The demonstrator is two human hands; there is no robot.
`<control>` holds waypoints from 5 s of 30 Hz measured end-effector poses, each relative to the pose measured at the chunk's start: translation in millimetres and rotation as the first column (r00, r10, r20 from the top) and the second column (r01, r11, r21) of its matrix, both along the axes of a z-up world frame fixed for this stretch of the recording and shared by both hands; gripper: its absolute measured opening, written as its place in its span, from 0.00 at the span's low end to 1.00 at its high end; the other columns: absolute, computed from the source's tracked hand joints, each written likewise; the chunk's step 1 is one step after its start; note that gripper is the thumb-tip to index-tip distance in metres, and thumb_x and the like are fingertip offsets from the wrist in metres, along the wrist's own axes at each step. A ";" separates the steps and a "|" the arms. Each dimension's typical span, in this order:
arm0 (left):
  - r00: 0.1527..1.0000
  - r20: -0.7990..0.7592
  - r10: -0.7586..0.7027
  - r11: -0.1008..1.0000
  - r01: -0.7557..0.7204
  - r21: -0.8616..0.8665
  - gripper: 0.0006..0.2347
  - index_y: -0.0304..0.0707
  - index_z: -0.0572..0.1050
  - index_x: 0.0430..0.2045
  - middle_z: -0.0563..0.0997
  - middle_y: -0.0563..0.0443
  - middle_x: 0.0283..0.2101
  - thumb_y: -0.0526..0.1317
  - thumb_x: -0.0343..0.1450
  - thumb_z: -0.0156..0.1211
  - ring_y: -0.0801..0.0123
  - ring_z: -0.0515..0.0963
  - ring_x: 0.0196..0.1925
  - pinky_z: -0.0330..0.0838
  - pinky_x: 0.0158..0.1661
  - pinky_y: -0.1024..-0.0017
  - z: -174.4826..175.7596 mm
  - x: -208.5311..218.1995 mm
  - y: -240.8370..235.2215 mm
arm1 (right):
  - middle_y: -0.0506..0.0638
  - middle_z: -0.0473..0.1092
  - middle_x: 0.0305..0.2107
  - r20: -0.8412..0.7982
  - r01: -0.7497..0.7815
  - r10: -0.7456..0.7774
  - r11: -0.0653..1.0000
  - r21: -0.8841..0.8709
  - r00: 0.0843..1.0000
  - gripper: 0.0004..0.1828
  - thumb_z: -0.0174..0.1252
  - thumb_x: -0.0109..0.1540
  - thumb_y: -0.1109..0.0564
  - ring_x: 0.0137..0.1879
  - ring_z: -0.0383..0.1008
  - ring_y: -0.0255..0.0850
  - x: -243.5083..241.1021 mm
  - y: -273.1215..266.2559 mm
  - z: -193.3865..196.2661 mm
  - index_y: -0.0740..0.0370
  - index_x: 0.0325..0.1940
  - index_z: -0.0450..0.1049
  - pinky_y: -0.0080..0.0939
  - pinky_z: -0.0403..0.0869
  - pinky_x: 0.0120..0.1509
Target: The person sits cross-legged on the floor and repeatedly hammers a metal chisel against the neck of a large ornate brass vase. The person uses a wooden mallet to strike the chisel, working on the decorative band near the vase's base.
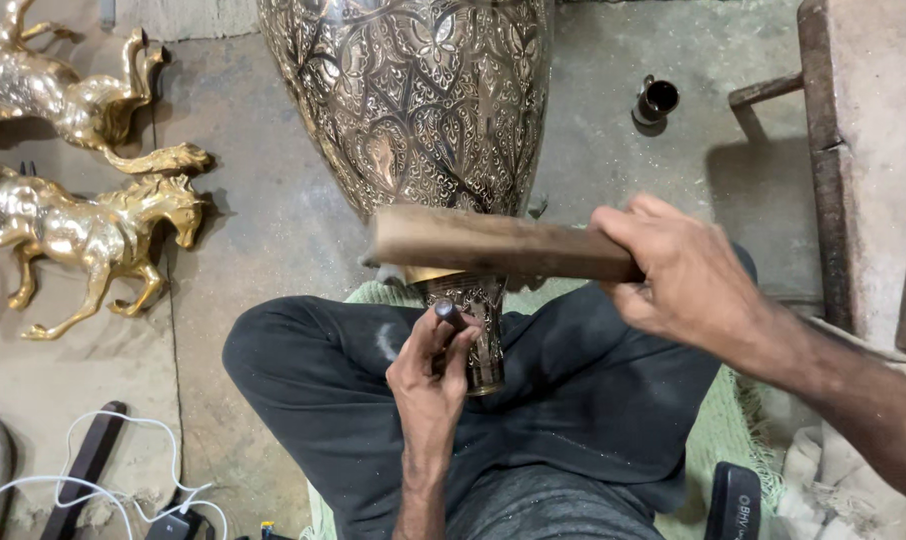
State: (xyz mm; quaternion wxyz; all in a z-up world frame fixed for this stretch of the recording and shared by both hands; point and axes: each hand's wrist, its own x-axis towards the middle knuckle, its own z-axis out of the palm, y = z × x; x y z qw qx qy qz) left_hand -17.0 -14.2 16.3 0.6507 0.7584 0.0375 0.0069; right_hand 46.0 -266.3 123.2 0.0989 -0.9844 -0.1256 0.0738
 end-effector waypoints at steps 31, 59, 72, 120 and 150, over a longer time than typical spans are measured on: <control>0.995 0.097 -0.010 1.000 0.008 0.016 0.18 0.34 0.73 0.57 0.86 0.46 0.41 0.25 0.72 0.58 0.70 0.87 0.45 0.82 0.45 0.75 -0.2 -5.5 -6.9 | 0.42 0.72 0.30 0.105 -0.080 0.098 0.984 -0.161 0.990 0.12 0.62 0.52 0.65 0.42 0.72 0.42 -6.5 0.4 -6.8 0.54 0.36 0.73 0.45 0.73 0.34; 0.992 0.119 0.043 0.981 -0.065 0.183 0.12 0.29 0.75 0.48 0.85 0.44 0.39 0.28 0.70 0.62 0.64 0.88 0.42 0.82 0.40 0.71 7.8 -9.0 -16.3 | 0.50 0.67 0.30 0.055 -0.033 0.021 0.974 0.224 0.998 0.19 0.63 0.48 0.64 0.39 0.70 0.49 -9.3 -4.6 -10.6 0.59 0.43 0.72 0.51 0.70 0.38; 0.997 0.057 0.045 0.982 -0.055 0.182 0.09 0.27 0.75 0.44 0.85 0.46 0.37 0.27 0.71 0.62 0.69 0.88 0.40 0.81 0.40 0.74 9.3 -12.0 -19.7 | 0.49 0.69 0.32 0.111 -0.065 0.047 0.984 0.166 0.993 0.23 0.64 0.45 0.64 0.41 0.71 0.51 -15.7 -5.0 -9.3 0.58 0.44 0.72 0.51 0.71 0.37; 0.994 -0.019 0.107 0.994 -0.107 0.028 0.05 0.35 0.77 0.43 0.87 0.49 0.39 0.33 0.76 0.61 0.73 0.82 0.38 0.76 0.38 0.73 22.3 3.5 16.1 | 0.50 0.70 0.29 0.033 0.225 -0.241 0.942 0.250 0.970 0.19 0.66 0.49 0.63 0.36 0.72 0.48 -61.3 -37.1 -37.1 0.57 0.45 0.77 0.48 0.71 0.37; 0.779 -0.018 -0.627 0.595 0.494 0.634 0.21 0.46 0.73 0.55 0.82 0.40 0.34 0.29 0.67 0.65 0.49 0.83 0.36 0.76 0.35 0.58 25.8 76.1 -32.3 | 0.49 0.74 0.27 -0.581 0.723 -0.440 0.309 0.618 0.685 0.29 0.70 0.54 0.58 0.29 0.69 0.31 -156.8 -71.6 -147.6 0.65 0.59 0.75 0.31 0.69 0.33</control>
